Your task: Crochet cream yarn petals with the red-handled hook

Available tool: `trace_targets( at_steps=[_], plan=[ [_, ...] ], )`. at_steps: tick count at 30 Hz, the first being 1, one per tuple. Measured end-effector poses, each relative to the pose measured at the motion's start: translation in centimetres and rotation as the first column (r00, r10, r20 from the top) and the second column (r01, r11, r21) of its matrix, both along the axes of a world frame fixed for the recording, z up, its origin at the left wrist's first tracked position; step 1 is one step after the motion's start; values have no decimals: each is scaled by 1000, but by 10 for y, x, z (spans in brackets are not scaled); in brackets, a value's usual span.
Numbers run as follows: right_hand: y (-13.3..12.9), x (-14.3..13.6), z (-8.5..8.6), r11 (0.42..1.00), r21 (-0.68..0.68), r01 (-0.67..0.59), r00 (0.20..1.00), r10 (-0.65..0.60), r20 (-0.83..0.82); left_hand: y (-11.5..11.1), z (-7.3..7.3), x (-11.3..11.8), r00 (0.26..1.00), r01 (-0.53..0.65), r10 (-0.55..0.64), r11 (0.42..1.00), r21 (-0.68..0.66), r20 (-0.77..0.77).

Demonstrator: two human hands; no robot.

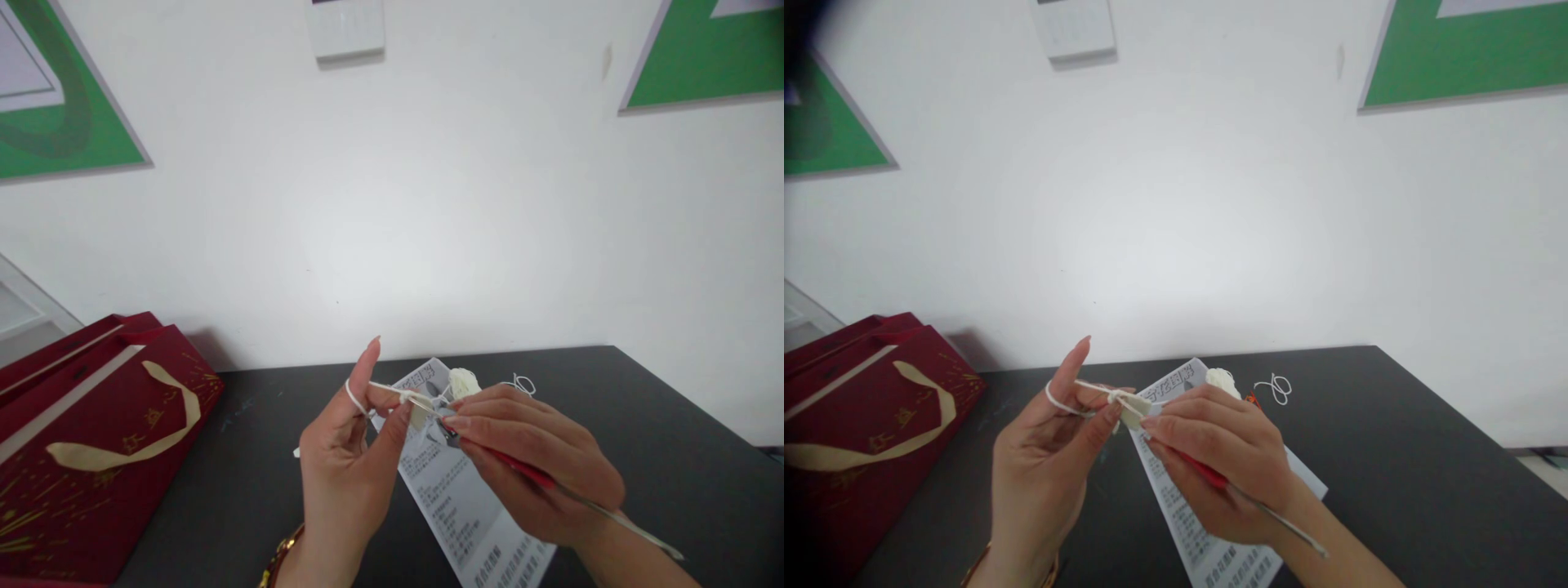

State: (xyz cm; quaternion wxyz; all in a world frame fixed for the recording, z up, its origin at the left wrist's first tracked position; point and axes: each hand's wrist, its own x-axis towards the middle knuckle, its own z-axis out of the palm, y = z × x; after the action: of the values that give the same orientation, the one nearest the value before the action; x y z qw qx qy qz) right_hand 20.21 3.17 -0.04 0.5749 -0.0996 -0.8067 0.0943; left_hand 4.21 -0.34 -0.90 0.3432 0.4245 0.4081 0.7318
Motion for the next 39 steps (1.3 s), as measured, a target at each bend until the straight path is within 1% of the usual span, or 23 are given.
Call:
trace_targets(
  at_steps=[2, 4, 6, 8, 10, 12, 15, 16, 17, 19, 21, 22, 24, 26, 28, 29, 32, 34, 35, 36, 38, 39],
  plan=[
    [1, 1, 0, 1000, 2, -29, 999, 29, 14, 0, 1, -1, 999, 29, -29, 999, -13, 40],
    [1, 3, -2, 998, 55, -16, 999, 13, 49, 0, 1, -2, 991, 69, -64, 997, -38, 116],
    [-1, 4, -5, 984, 169, 47, 994, -63, 89, 0, 2, -3, 970, 141, -127, 988, -56, 207],
    [-3, 4, -8, 945, 303, 124, 980, -165, 112, -2, 2, -4, 945, 206, -184, 977, -58, 269],
    [-4, 4, -8, 917, 365, 162, 970, -216, 111, -3, 4, -6, 936, 237, -212, 970, -57, 282],
    [-3, 3, -6, 934, 333, 129, 981, -168, 94, -5, 6, -8, 945, 235, -213, 970, -58, 249],
    [0, 3, -3, 978, 207, 30, 998, -39, 42, -5, 8, -11, 964, 222, -217, 975, -21, 153],
    [1, 3, -2, 980, 196, 21, 999, -28, 33, -5, 9, -13, 965, 229, -226, 973, -11, 133],
    [1, 4, -3, 977, 212, 37, 998, -46, 38, -5, 9, -14, 960, 247, -243, 969, -13, 137],
    [-1, 5, -6, 946, 309, 104, 986, -138, 93, -4, 10, -16, 933, 310, -294, 950, -46, 207],
    [-3, 6, -10, 882, 443, 159, 959, -245, 143, -3, 10, -17, 901, 367, -332, 927, -83, 281],
    [-4, 6, -12, 849, 499, 175, 947, -284, 151, -3, 10, -18, 893, 381, -342, 920, -88, 294],
    [-5, 4, -17, 795, 571, 206, 933, -335, 131, -3, 10, -18, 910, 354, -324, 932, -76, 258],
    [-6, 2, -19, 770, 588, 248, 927, -364, 85, -4, 10, -18, 947, 277, -267, 961, -29, 178],
    [-6, 0, -19, 777, 576, 254, 929, -363, 80, -5, 9, -17, 968, 230, -228, 973, -5, 105],
    [-6, 0, -18, 793, 561, 239, 933, -348, 94, -5, 9, -16, 972, 225, -224, 974, 0, 75],
    [-7, -1, -14, 876, 428, 224, 943, -306, 131, -4, 9, -16, 983, 182, -181, 982, 43, -17],
    [-8, -1, -11, 911, 337, 238, 951, -289, 109, -3, 8, -17, 986, 163, -158, 983, 89, -58],
    [-7, 0, -10, 921, 317, 227, 958, -269, 97, -2, 8, -18, 982, 186, -182, 979, 82, -51],
    [-7, 0, -9, 926, 313, 210, 964, -249, 89, -1, 8, -20, 972, 234, -234, 971, 53, -17],
    [-5, 1, -8, 930, 317, 187, 971, -223, 81, 1, 9, -24, 935, 343, -339, 939, -25, 102],
    [-4, 2, -9, 925, 332, 183, 971, -223, 85, 2, 10, -25, 914, 385, -372, 921, -58, 161]
  ],
)
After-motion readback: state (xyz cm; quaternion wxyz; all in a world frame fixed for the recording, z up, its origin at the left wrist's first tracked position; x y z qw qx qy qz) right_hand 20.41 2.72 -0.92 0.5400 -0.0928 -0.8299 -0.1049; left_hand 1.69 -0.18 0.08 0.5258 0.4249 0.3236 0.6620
